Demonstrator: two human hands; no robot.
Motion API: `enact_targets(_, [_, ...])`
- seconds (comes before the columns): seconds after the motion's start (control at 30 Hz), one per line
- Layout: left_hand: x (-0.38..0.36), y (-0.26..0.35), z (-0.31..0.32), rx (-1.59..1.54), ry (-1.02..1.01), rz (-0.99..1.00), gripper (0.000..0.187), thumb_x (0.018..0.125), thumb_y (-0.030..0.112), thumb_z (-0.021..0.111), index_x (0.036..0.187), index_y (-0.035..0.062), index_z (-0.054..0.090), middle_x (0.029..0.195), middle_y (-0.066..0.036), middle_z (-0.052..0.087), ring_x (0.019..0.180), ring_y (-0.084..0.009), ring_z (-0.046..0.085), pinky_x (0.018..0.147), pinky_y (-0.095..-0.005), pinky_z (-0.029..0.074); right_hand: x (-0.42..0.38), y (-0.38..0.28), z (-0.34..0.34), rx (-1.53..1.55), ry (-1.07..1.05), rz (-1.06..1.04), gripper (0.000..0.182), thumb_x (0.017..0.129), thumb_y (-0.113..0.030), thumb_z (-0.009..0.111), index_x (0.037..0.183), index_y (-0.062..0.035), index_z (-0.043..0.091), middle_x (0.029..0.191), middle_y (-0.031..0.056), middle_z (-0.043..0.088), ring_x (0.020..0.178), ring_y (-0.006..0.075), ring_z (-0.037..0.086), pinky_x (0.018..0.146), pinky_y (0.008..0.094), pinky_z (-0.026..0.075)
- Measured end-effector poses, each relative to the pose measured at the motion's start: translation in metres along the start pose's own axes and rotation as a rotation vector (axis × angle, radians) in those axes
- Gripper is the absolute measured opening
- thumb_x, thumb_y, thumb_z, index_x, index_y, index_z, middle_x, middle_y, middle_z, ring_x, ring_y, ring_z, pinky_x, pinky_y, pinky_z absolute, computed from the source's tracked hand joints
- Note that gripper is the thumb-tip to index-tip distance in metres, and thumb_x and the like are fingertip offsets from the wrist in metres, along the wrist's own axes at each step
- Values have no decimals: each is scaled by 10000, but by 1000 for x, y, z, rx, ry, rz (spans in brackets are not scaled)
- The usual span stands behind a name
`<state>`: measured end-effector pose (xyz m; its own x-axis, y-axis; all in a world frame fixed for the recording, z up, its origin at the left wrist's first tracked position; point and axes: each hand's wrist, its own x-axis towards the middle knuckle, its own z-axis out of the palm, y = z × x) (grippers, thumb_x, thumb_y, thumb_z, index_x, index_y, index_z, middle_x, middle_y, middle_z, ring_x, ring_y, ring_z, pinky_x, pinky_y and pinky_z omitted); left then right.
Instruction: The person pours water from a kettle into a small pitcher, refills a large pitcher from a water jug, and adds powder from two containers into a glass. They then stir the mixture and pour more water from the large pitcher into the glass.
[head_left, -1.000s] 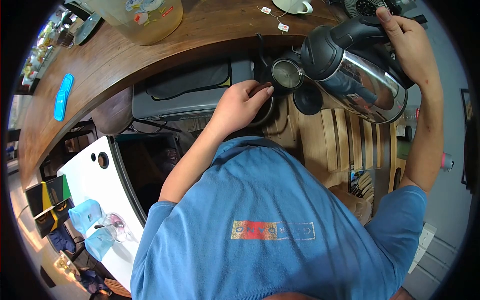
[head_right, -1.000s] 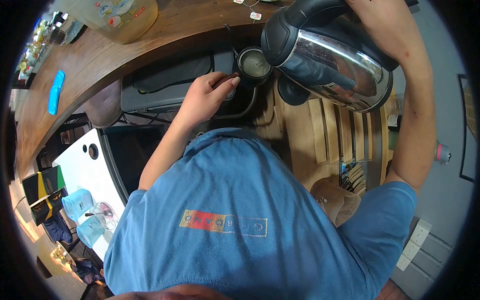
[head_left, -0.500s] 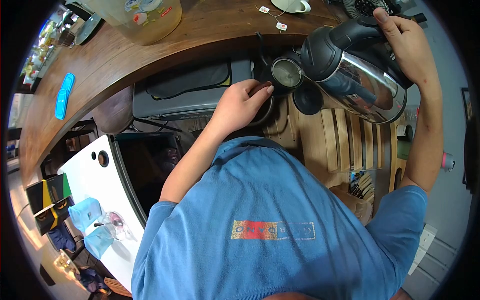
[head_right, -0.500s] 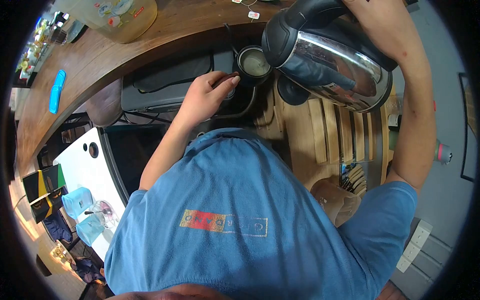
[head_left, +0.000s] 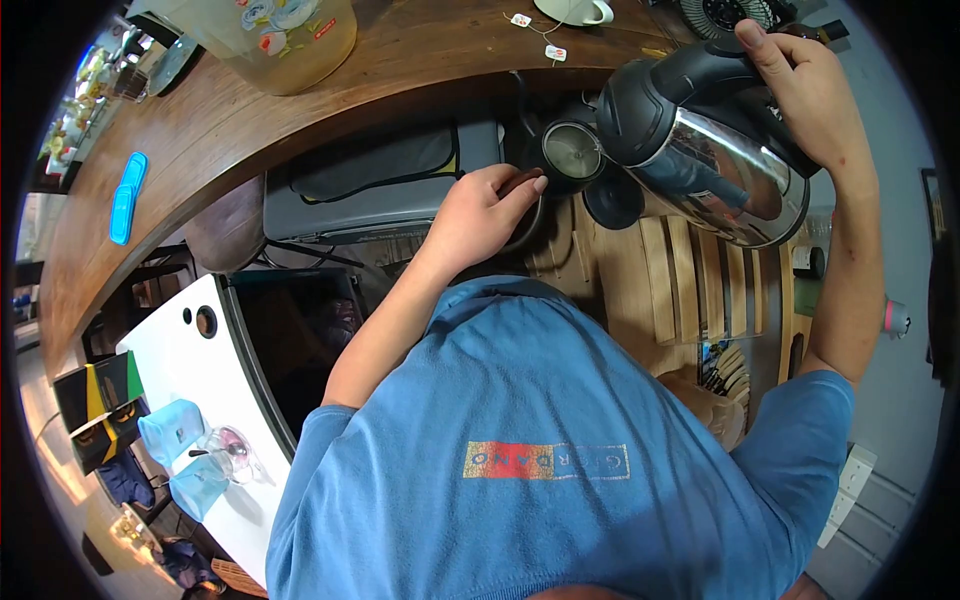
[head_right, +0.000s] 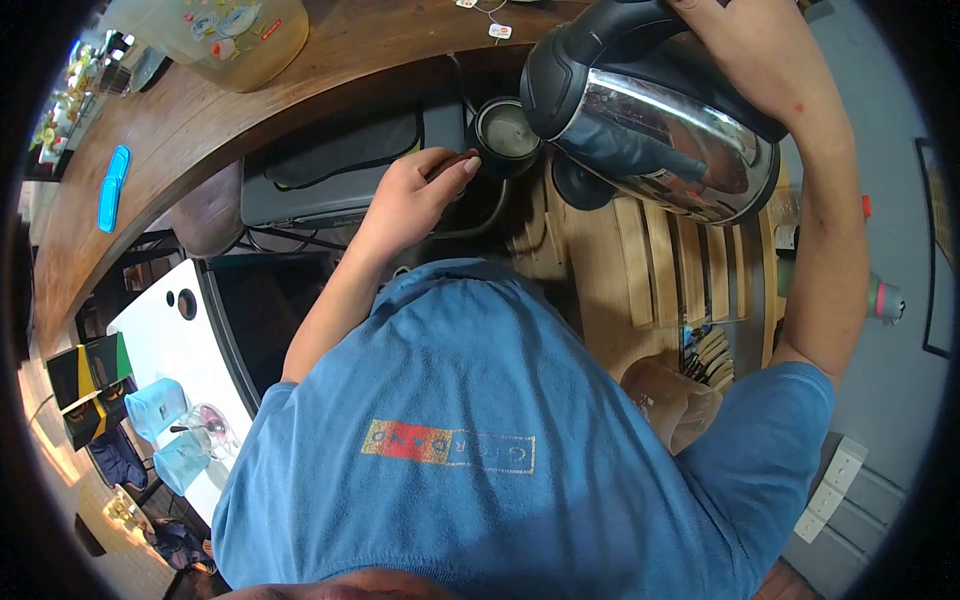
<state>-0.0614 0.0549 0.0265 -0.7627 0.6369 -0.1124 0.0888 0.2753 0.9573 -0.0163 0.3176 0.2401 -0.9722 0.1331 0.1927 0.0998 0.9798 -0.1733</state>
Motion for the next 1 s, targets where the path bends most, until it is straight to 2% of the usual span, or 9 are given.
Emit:
enact_targets(0.2, [3, -3, 1, 16, 20, 45, 375, 896, 324, 612, 943, -45, 662, 736, -185, 636, 659, -255, 615, 626, -339, 471, 0, 1, 0, -5, -30, 16, 665, 908, -608, 482, 740, 23, 607, 585, -3, 456, 581, 96, 418, 572, 266, 356])
enact_targets(0.27, [3, 1, 0, 33, -16, -18, 374, 896, 325, 611, 939, -43, 665, 750, -184, 642, 672, -250, 620, 630, -339, 473, -1, -1, 1, 15, -28, 15, 662, 910, -603, 484, 738, 24, 606, 588, -2, 464, 584, 94, 422, 575, 264, 361])
enact_targets(0.83, [1, 0, 2, 19, -9, 1, 384, 901, 329, 605, 974, -43, 664, 779, -183, 651, 697, -245, 625, 654, -325, 480, -4, 2, 1, 11, -23, 37, 662, 911, -604, 479, 726, 21, 599, 594, 3, 474, 587, 99, 429, 580, 269, 370])
enact_targets(1.0, [3, -3, 4, 41, -12, 5, 392, 901, 339, 606, 925, -49, 656, 736, -190, 625, 660, -253, 602, 631, -340, 470, -6, -1, 0, 24, -12, 38, 663, 906, -607, 486, 770, 26, 629, 621, 23, 525, 617, 103, 507, 627, 267, 422])
